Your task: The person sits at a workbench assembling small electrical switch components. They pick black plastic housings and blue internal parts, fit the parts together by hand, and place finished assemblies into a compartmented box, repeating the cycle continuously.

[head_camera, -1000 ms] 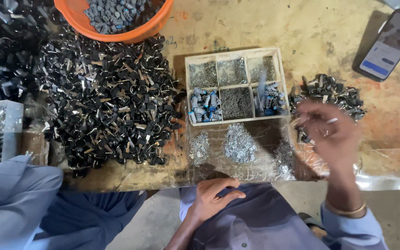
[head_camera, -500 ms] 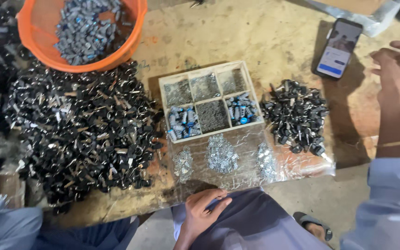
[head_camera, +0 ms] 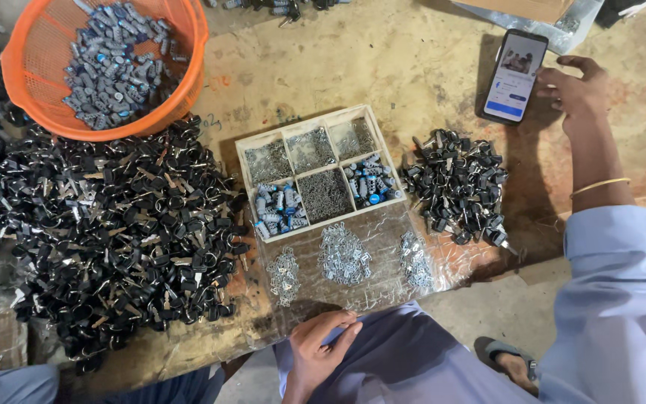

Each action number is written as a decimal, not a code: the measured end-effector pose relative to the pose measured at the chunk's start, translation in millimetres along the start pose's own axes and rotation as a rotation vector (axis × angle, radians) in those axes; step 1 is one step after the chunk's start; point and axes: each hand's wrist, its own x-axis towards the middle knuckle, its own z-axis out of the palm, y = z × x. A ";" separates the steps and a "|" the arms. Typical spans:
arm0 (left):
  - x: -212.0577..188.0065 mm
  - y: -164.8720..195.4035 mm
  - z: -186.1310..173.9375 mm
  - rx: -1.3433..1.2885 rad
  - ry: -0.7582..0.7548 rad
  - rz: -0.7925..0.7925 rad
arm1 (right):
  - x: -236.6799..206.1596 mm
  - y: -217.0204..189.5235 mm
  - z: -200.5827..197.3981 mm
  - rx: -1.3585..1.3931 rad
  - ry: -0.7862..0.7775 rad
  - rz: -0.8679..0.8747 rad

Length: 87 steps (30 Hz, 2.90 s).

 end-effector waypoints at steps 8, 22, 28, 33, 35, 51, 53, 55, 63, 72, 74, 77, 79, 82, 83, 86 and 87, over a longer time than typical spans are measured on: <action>0.7 -0.3 0.9 0.000 -0.021 0.000 | 8.7 10.5 0.2 0.020 -0.013 0.024; 10.3 15.5 -11.5 -0.077 -0.225 -0.066 | -84.5 49.4 46.3 -0.472 -0.528 -0.748; 33.3 8.3 -20.2 0.067 -0.261 0.096 | -115.5 55.7 66.9 -0.813 -0.283 -1.074; 86.0 2.1 -31.6 0.458 -0.203 0.221 | -127.5 54.0 42.1 -0.693 -0.355 -0.841; 113.1 3.9 -32.5 0.534 -0.250 0.191 | -140.3 49.4 32.2 -0.756 -0.307 -0.788; 234.8 -4.9 45.8 0.630 -0.318 0.165 | -219.2 51.8 83.8 -0.665 -0.443 -1.008; 237.3 -5.7 45.8 0.590 -0.343 0.073 | -221.1 49.0 81.7 -0.718 -0.419 -1.004; 237.8 -3.2 42.3 0.545 -0.369 -0.017 | -220.2 42.5 79.8 -0.746 -0.444 -0.966; 226.3 -4.6 2.2 0.008 -0.104 0.036 | -195.2 4.9 91.1 -0.655 -0.629 -0.972; 202.8 -22.7 -55.8 -0.695 0.146 -0.509 | -176.8 4.7 157.2 -0.651 -0.788 -0.994; 195.5 -23.4 -67.1 -0.836 0.152 -0.518 | -180.8 9.1 173.1 -0.674 -0.760 -1.032; 188.6 -25.1 -69.7 -0.873 0.168 -0.532 | -184.9 13.0 190.5 -0.698 -0.737 -1.026; 186.4 -25.9 -66.4 -0.846 0.158 -0.538 | -185.0 14.0 195.9 -0.747 -0.736 -1.021; 184.7 -24.8 -59.9 -0.801 0.114 -0.537 | -180.1 14.5 191.5 -0.794 -0.758 -0.910; 183.8 -23.5 -58.1 -0.775 0.099 -0.536 | -177.9 14.8 189.2 -0.756 -0.763 -0.917; 181.4 -19.1 -54.6 -0.673 0.053 -0.529 | -174.9 16.0 188.1 -0.656 -0.764 -0.953; 180.7 -17.9 -53.8 -0.634 0.039 -0.525 | -175.5 16.7 189.6 -0.634 -0.757 -0.978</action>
